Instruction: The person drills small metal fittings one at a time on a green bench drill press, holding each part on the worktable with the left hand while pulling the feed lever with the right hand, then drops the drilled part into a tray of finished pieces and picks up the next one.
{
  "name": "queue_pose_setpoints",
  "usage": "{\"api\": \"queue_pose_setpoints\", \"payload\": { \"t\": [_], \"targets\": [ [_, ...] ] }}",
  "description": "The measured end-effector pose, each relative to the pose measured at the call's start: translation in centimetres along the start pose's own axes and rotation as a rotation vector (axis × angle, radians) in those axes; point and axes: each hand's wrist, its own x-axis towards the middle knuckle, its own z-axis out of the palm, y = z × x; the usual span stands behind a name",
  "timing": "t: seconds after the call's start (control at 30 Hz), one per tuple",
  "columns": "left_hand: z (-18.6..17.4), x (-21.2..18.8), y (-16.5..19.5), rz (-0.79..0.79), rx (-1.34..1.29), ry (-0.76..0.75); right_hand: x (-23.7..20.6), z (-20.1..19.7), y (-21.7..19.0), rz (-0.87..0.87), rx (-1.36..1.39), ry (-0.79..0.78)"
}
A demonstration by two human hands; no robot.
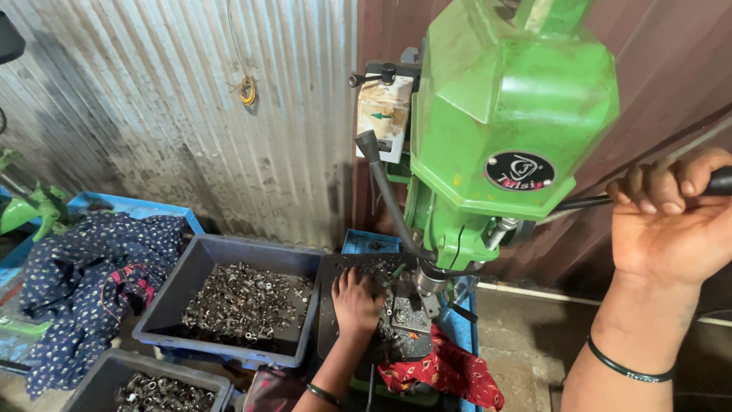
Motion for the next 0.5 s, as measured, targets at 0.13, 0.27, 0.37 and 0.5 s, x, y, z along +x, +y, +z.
{"api": "queue_pose_setpoints", "payload": {
  "t": [0.13, 0.27, 0.37, 0.5],
  "targets": [
    [-0.1, 2.1, 0.0, 0.286, -0.082, 0.151, 0.1, 0.4, 0.0, 0.002, 0.013, 0.022],
    [0.0, 4.2, -0.1, 0.359, -0.079, -0.073, 0.2, 0.6, -0.1, -0.006, 0.018, 0.023],
    [0.0, 4.4, -0.2, 0.326, -0.093, -0.094, 0.2, 0.5, -0.3, 0.006, 0.046, 0.006],
    [-0.7, 2.6, -0.6, 0.168, -0.172, -0.134, 0.3, 0.2, -0.1, 0.005, 0.056, 0.007]
  ]
}}
